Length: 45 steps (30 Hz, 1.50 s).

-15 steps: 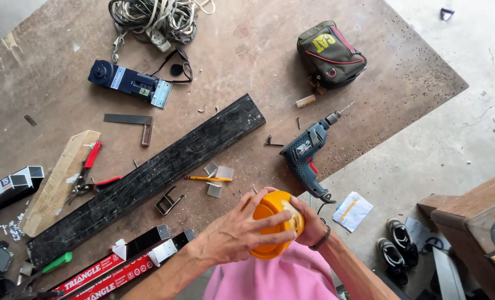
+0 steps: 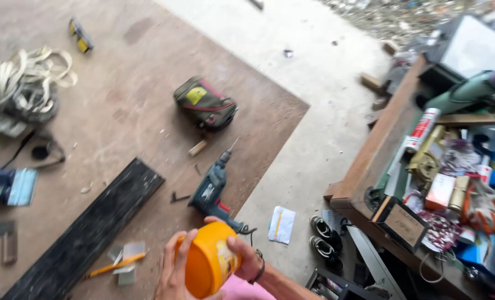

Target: Drilling holes and riveting metal brackets onto aluminum profiles at a workbench

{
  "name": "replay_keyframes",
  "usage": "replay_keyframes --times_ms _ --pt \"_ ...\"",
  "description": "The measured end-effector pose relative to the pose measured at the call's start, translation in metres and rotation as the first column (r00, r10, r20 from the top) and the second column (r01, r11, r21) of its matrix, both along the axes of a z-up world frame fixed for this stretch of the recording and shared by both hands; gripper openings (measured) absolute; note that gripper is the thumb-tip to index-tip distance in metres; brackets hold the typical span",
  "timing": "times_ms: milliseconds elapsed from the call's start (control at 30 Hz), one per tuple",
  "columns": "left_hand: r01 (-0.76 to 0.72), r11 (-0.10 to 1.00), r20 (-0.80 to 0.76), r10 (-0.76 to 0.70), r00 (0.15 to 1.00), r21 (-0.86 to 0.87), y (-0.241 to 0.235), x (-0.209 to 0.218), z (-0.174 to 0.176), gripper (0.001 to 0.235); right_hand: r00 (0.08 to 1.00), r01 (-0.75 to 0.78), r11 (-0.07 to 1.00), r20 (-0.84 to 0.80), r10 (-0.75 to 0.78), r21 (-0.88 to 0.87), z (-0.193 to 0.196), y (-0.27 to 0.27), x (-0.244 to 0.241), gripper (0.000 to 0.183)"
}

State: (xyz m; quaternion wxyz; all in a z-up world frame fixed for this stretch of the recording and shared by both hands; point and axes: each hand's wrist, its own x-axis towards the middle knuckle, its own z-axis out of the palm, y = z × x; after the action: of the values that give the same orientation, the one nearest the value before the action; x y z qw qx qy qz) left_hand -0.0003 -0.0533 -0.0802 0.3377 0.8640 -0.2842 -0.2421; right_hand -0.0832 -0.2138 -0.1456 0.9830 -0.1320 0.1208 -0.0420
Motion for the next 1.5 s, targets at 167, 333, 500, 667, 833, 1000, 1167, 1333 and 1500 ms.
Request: replay_keyframes --times_ms 167,333,500,667,833,1000,1167,1333,1500 --pt "-0.100 0.993 0.102 0.094 0.990 0.061 -0.021 0.005 0.015 0.129 0.992 0.053 0.998 -0.110 -0.056 -0.030 0.002 -0.003 -0.002 0.082" --pt "0.130 0.991 0.181 -0.124 0.976 -0.023 -0.023 0.010 0.048 0.117 0.983 0.179 0.976 0.067 -0.172 -0.122 0.016 0.004 -0.002 0.073" --pt "0.416 0.894 0.397 -0.325 0.858 -0.168 -0.004 0.032 0.041 0.100 0.995 0.096 0.995 -0.033 -0.096 0.014 -0.005 0.024 -0.005 0.066" --pt "0.786 0.616 0.584 -0.616 0.529 -0.062 0.018 0.061 0.051 0.084 0.986 -0.126 0.985 -0.091 0.137 0.116 0.025 0.041 0.002 0.074" --pt "0.649 0.696 0.631 -0.362 0.686 -0.307 0.018 0.057 0.033 0.081 0.963 0.137 0.988 -0.243 -0.117 0.067 0.045 0.060 0.013 0.065" --pt "0.578 0.751 0.607 -0.306 0.734 -0.320 0.015 0.048 0.035 0.075 0.938 0.234 0.971 -0.276 -0.211 0.052 -0.002 0.066 0.005 0.062" --pt "0.590 0.748 0.578 -0.348 0.738 -0.303 0.017 0.061 0.040 0.074 0.923 0.270 0.963 -0.286 -0.259 0.000 0.008 0.066 0.006 0.060" --pt "0.778 0.569 0.586 -0.545 0.600 -0.267 0.026 0.078 0.040 0.098 0.902 0.036 0.995 -0.433 0.010 0.098 0.013 0.065 0.009 0.058" --pt "0.671 0.680 0.605 -0.410 0.682 -0.296 0.018 0.064 0.041 0.090 0.886 0.090 0.988 -0.462 -0.022 0.124 0.012 0.060 0.010 0.057"
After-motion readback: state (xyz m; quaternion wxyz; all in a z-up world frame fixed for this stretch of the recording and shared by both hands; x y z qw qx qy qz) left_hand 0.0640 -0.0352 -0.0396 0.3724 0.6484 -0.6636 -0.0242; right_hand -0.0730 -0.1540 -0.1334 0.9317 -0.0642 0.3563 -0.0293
